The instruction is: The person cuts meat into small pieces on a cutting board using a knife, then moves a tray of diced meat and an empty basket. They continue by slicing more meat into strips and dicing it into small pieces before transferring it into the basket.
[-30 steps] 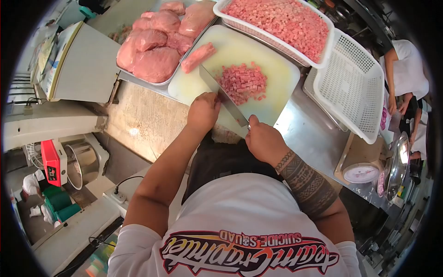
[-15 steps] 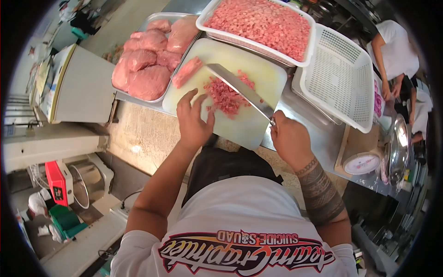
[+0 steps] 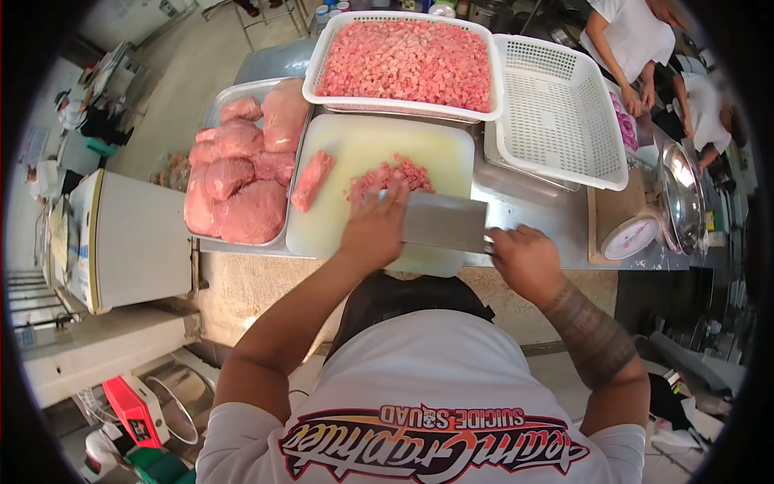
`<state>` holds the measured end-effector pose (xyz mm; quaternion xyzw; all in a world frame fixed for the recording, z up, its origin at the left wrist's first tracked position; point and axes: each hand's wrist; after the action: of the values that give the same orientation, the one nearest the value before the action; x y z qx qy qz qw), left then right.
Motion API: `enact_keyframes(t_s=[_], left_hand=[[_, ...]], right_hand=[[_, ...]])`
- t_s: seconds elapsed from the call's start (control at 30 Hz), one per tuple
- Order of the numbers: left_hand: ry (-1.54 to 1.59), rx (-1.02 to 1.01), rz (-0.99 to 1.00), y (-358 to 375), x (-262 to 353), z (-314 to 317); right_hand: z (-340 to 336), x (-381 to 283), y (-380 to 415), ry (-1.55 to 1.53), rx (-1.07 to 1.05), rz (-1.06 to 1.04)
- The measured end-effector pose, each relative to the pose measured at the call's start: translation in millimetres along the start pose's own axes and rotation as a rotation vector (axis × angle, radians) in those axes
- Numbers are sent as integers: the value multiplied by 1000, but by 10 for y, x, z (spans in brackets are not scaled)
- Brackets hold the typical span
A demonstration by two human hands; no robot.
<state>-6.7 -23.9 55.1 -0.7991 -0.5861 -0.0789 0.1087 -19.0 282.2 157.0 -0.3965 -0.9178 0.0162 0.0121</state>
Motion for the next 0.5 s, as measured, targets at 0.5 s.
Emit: enact_keyframes(t_s=[0.5], left_hand=[[307,-25,224,-347,-664,446]], right_hand=[[1172,-768,207,-1229,-42,1032]])
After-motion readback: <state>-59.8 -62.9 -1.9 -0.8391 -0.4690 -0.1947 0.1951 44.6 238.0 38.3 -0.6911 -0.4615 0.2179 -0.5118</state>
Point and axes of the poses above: each hand's wrist, its own y-axis away from the middle knuckle, its own z-axis out of the palm, x = y × z, and after that the axes turned 8 degrees about y, right-handed
